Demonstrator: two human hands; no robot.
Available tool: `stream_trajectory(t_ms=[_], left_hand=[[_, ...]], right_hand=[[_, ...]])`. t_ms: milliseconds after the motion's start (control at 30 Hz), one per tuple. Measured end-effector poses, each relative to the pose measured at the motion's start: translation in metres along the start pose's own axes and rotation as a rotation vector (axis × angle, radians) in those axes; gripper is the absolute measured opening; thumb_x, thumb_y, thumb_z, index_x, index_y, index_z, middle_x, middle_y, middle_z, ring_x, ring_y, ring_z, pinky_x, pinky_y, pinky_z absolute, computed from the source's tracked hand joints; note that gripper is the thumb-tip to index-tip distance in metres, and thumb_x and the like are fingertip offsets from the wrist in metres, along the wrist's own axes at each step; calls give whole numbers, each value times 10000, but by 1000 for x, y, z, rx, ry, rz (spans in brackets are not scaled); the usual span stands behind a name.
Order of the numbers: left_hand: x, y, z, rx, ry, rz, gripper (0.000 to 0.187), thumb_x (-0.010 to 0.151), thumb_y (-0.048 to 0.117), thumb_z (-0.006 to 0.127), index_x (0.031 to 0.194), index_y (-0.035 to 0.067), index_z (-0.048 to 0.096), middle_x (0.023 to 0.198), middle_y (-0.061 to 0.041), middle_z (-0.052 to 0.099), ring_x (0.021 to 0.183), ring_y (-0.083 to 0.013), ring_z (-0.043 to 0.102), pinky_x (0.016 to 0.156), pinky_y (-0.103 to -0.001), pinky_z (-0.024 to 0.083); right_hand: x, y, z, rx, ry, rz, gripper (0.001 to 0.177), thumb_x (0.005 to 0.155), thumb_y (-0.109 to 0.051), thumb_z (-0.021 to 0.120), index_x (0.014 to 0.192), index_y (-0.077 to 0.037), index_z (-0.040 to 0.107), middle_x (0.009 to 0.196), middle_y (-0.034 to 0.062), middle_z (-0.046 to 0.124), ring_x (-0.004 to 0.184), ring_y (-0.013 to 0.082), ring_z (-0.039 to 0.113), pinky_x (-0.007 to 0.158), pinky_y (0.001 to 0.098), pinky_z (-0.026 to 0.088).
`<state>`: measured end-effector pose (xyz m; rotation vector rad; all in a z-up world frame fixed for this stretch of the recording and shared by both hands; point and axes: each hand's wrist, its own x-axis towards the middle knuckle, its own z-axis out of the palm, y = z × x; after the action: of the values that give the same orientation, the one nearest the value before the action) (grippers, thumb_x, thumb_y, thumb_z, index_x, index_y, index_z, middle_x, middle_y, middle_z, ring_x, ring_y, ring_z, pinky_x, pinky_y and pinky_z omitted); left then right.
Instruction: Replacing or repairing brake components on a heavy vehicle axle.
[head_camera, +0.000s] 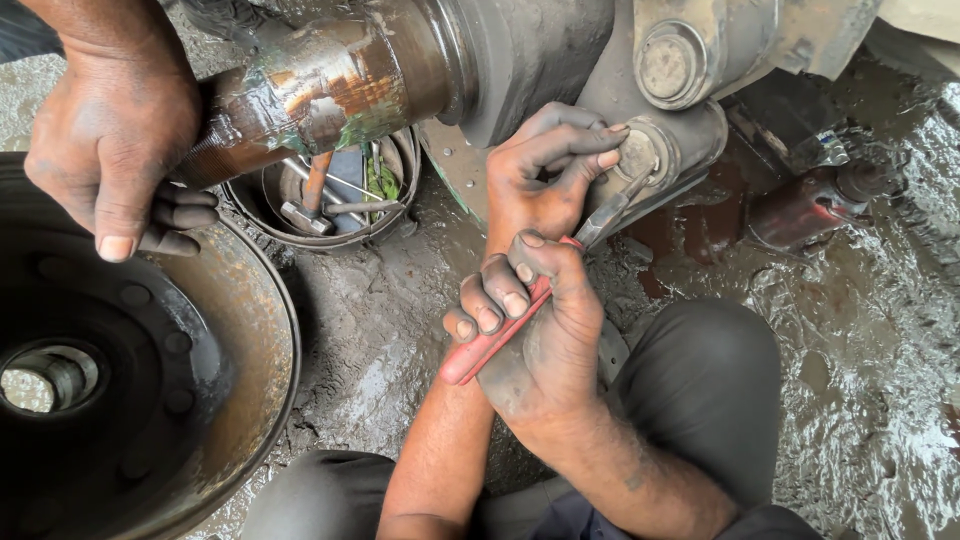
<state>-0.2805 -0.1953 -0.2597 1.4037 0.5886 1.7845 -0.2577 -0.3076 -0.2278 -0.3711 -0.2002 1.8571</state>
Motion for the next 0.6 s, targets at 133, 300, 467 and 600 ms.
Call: stream_trajectory(t_ms=[133, 300, 467, 600], left_hand=[[2, -6, -5, 11, -49, 101, 197, 914, -87, 750, 1070, 32, 765, 991, -54, 708, 921, -106, 685, 839, -221, 545], [6, 3, -14, 9, -134, 158, 228, 932, -93, 731, 1130, 18, 753, 1015, -71, 706, 922, -141, 698, 853, -237, 556], [8, 9, -20, 37, -218, 154, 228, 955, -89, 715, 1164, 0, 728, 1025, -87, 712, 931, -161, 713, 858, -248, 560], [5, 10, -14, 47, -196, 171, 228, 963, -87, 711, 1169, 9, 716, 986, -82, 696, 915, -157, 708, 841, -250, 566]], right_hand=[[1, 2, -4, -13, -17, -24, 221, 1006, -289, 587, 833, -152, 560, 655, -27, 487, 641, 141, 525, 651, 337, 460], [3, 3, -5, -30, -9, -38, 194, 988, -275, 570, 837, -153, 567, 623, -27, 482, 617, 147, 523, 634, 345, 460], [4, 3, 10, 3, 2, -32, 230, 988, -280, 571, 805, -144, 548, 647, -28, 503, 656, 144, 539, 661, 345, 469], [2, 0, 9, -2, 45, -42, 205, 967, -273, 578, 800, -158, 554, 644, -30, 503, 659, 152, 544, 666, 360, 473]])
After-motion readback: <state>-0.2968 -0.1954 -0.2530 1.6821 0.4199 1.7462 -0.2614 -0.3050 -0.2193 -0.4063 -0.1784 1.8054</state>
